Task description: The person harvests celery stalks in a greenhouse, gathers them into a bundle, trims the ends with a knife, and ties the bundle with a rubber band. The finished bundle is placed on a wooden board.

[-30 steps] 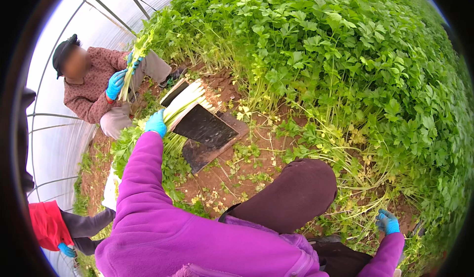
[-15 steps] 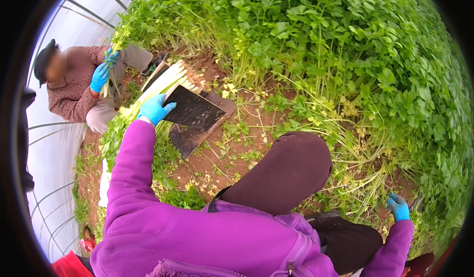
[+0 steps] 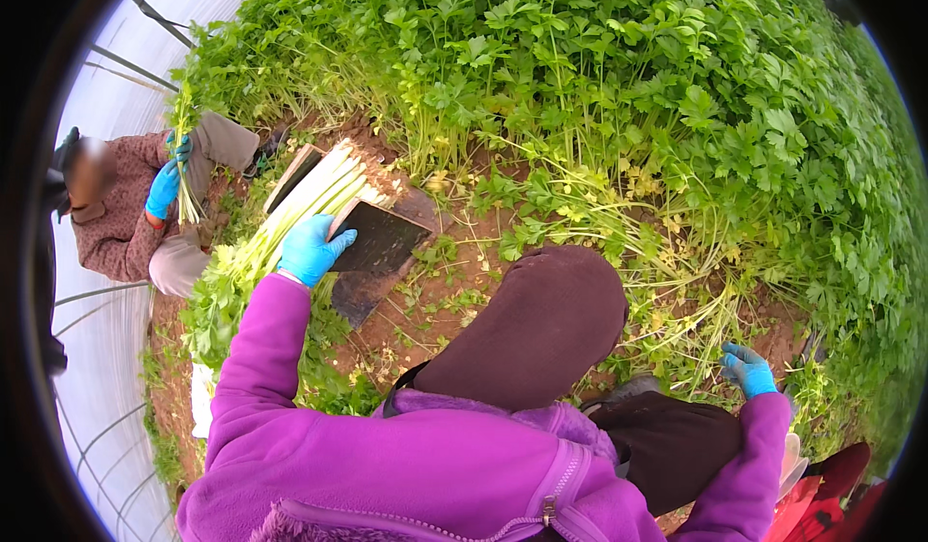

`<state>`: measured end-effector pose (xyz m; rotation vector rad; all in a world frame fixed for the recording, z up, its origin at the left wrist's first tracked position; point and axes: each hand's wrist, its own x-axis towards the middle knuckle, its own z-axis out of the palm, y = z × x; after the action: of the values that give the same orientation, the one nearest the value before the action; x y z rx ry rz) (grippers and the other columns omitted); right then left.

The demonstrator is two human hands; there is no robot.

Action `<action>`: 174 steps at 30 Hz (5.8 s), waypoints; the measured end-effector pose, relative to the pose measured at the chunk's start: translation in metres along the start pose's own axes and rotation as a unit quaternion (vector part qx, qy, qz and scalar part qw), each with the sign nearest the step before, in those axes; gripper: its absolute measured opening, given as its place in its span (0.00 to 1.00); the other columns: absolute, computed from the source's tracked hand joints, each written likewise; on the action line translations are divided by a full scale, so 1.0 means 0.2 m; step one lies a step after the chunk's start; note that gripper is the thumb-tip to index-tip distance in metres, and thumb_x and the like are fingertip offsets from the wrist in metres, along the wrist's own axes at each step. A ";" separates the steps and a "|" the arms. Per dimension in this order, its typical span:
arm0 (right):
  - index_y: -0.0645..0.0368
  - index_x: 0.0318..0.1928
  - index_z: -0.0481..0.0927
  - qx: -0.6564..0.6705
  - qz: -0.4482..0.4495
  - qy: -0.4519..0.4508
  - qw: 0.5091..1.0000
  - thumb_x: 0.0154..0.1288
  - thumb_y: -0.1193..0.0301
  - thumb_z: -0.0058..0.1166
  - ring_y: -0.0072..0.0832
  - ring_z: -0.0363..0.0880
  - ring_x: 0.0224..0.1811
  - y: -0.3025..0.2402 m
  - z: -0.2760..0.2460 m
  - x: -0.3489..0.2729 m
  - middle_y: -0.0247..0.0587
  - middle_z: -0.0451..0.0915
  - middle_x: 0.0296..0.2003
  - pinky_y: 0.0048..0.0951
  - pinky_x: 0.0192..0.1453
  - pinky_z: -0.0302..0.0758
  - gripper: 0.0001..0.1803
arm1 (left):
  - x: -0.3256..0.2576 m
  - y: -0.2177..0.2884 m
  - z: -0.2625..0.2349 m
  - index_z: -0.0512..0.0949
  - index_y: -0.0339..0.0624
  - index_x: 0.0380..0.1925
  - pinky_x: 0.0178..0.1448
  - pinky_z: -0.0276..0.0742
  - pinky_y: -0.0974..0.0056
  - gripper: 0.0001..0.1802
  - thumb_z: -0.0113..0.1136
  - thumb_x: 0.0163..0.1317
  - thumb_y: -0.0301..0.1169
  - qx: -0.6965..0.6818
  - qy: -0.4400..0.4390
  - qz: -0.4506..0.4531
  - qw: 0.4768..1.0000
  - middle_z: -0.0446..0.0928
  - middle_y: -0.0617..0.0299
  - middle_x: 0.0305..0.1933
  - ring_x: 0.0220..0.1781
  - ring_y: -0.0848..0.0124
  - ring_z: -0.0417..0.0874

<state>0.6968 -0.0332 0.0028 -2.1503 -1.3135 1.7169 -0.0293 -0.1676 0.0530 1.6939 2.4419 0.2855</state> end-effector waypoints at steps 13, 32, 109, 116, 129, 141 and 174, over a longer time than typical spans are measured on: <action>0.61 0.59 0.74 -0.054 -0.041 -0.021 0.997 0.63 0.69 0.56 0.19 0.77 0.37 -0.15 0.09 -0.08 0.37 0.82 0.41 0.22 0.43 0.74 0.24 | 0.03 0.54 0.11 0.78 0.43 0.26 0.37 0.74 0.52 0.21 0.62 0.55 0.52 -0.047 -0.030 0.115 0.992 0.77 0.51 0.27 0.31 0.50 0.79; 0.54 0.59 0.76 -0.398 -0.156 -0.044 0.903 0.62 0.64 0.57 0.31 0.81 0.45 -0.81 0.53 -0.04 0.42 0.81 0.49 0.31 0.51 0.76 0.24 | 0.01 0.62 0.20 0.80 0.47 0.22 0.34 0.75 0.53 0.20 0.58 0.60 0.51 -0.094 0.083 0.159 0.979 0.78 0.54 0.24 0.27 0.52 0.80; 0.61 0.44 0.72 0.645 -0.288 -0.093 0.701 0.67 0.70 0.46 0.19 0.63 0.22 -1.27 0.72 0.49 0.24 0.62 0.19 0.24 0.28 0.63 0.09 | -0.12 0.04 -0.12 0.82 0.50 0.40 0.39 0.74 0.57 0.10 0.62 0.57 0.33 0.095 0.127 0.074 0.985 0.78 0.61 0.34 0.36 0.59 0.77; 0.62 0.37 0.73 0.338 -0.356 -0.338 0.803 0.64 0.69 0.50 0.20 0.70 0.24 -1.08 0.25 0.03 0.36 0.73 0.25 0.22 0.29 0.69 0.08 | -0.09 0.21 -0.33 0.75 0.46 0.54 0.53 0.74 0.56 0.27 0.68 0.53 0.34 0.100 0.098 0.041 0.989 0.77 0.53 0.47 0.49 0.54 0.77; 0.53 0.70 0.59 0.030 -0.315 -0.295 0.902 0.71 0.53 0.45 0.32 0.64 0.67 -1.50 1.46 0.40 0.41 0.68 0.65 0.37 0.69 0.61 0.33 | 0.25 0.49 0.12 0.69 0.42 0.58 0.50 0.75 0.54 0.31 0.66 0.54 0.39 0.030 0.008 0.141 0.989 0.74 0.51 0.47 0.48 0.52 0.75; 0.59 0.42 0.78 0.093 -0.279 -0.376 0.879 0.64 0.71 0.57 0.22 0.77 0.49 -1.69 1.94 0.58 0.35 0.80 0.46 0.24 0.56 0.72 0.08 | 0.25 0.56 0.05 0.72 0.41 0.54 0.55 0.72 0.54 0.29 0.66 0.52 0.38 0.097 -0.006 0.188 0.977 0.72 0.52 0.49 0.51 0.53 0.73; 0.58 0.52 0.77 0.539 -0.060 -0.333 0.771 0.70 0.50 0.46 0.33 0.80 0.48 -1.37 1.82 0.55 0.43 0.80 0.50 0.38 0.54 0.76 0.25 | 0.57 0.72 0.24 0.71 0.33 0.56 0.57 0.72 0.64 0.35 0.67 0.57 0.47 -0.255 -0.320 0.016 0.912 0.79 0.54 0.49 0.50 0.69 0.79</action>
<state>0.2427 0.0577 -0.0614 -0.8072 -0.2287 2.3758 0.0731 -0.0072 0.0390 1.3188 1.6768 0.2808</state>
